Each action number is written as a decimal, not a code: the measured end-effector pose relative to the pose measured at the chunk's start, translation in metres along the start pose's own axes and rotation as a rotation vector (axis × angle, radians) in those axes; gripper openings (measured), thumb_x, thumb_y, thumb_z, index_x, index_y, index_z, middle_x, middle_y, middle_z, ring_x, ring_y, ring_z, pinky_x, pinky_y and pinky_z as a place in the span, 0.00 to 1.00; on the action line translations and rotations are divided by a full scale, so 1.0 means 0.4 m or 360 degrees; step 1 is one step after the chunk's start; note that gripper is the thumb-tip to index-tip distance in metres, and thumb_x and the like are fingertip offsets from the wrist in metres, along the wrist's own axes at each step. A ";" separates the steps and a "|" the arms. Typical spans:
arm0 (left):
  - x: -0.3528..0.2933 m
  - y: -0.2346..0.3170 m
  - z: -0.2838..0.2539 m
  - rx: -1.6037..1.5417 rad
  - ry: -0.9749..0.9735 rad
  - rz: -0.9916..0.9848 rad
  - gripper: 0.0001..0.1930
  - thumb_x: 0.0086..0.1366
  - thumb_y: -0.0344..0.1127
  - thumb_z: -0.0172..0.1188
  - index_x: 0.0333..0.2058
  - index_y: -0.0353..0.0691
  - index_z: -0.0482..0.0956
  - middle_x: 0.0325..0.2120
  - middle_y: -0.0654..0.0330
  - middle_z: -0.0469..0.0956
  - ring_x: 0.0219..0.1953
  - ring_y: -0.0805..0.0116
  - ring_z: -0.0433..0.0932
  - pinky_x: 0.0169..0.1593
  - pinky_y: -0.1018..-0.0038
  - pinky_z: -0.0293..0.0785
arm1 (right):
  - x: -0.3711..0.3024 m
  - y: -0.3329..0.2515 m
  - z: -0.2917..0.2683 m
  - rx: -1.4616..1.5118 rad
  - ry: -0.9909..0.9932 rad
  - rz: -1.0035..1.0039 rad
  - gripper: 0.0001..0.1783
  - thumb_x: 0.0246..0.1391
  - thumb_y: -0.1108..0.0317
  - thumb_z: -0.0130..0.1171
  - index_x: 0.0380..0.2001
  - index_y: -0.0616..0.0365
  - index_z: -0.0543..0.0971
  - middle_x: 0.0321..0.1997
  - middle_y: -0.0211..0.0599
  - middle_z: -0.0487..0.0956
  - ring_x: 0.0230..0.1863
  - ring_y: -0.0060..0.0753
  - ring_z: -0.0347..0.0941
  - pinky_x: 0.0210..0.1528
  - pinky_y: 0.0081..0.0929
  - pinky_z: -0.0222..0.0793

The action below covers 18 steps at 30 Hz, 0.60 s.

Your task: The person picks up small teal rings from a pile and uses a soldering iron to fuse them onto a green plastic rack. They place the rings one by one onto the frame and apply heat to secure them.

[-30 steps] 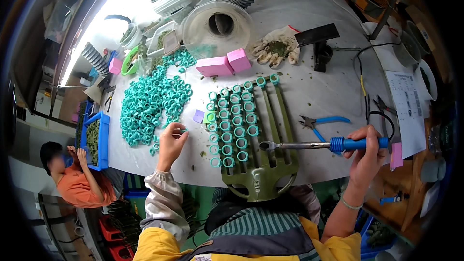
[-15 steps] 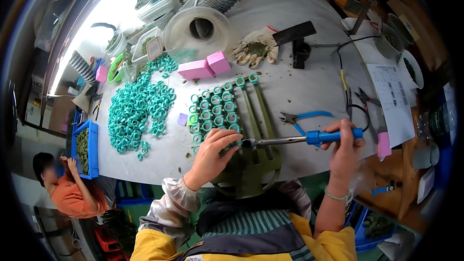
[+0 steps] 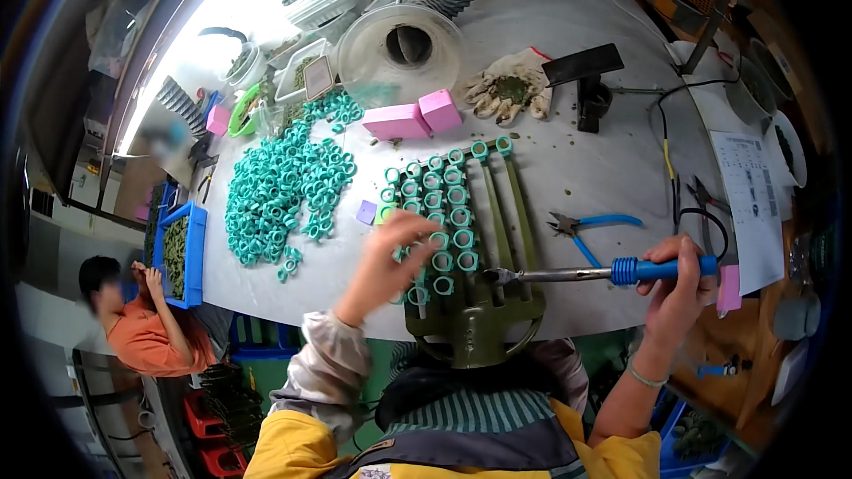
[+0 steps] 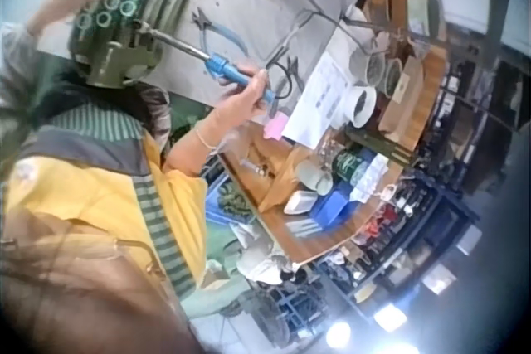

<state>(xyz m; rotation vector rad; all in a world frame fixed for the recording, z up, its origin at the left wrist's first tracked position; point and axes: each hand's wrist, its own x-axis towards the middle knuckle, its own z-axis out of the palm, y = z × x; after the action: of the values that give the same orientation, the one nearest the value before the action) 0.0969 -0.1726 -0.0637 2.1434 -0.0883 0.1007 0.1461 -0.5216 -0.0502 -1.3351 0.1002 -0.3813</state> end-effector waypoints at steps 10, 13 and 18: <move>-0.105 -0.344 -0.322 0.1521 0.0488 -0.0395 0.07 0.53 0.27 0.68 0.33 0.39 0.82 0.34 0.56 0.75 0.43 0.52 0.71 0.49 0.62 0.69 | -0.003 0.000 0.002 0.0005 -0.0096 -0.0032 0.19 0.61 0.61 0.55 0.19 0.60 0.76 0.21 0.33 0.76 0.13 0.19 0.65 0.10 0.13 0.57; -0.112 -0.330 -0.314 0.1477 0.0658 -0.0042 0.07 0.53 0.29 0.69 0.31 0.37 0.82 0.32 0.56 0.76 0.36 0.54 0.75 0.43 0.66 0.74 | -0.010 -0.010 0.009 0.0014 -0.0077 -0.0045 0.19 0.61 0.60 0.55 0.19 0.60 0.77 0.21 0.34 0.75 0.12 0.19 0.64 0.10 0.13 0.57; -0.097 -0.194 -0.231 -0.0361 0.0790 -0.0514 0.05 0.61 0.29 0.68 0.35 0.37 0.83 0.34 0.65 0.78 0.29 0.76 0.79 0.34 0.83 0.74 | -0.013 -0.013 -0.005 0.0002 -0.0048 -0.0058 0.20 0.62 0.59 0.55 0.19 0.60 0.77 0.22 0.34 0.76 0.12 0.19 0.64 0.10 0.13 0.57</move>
<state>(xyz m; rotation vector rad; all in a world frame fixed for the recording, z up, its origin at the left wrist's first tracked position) 0.0627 -0.0521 -0.0824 1.8248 0.5096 0.4077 0.1397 -0.5228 -0.0463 -1.3424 0.0504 -0.3915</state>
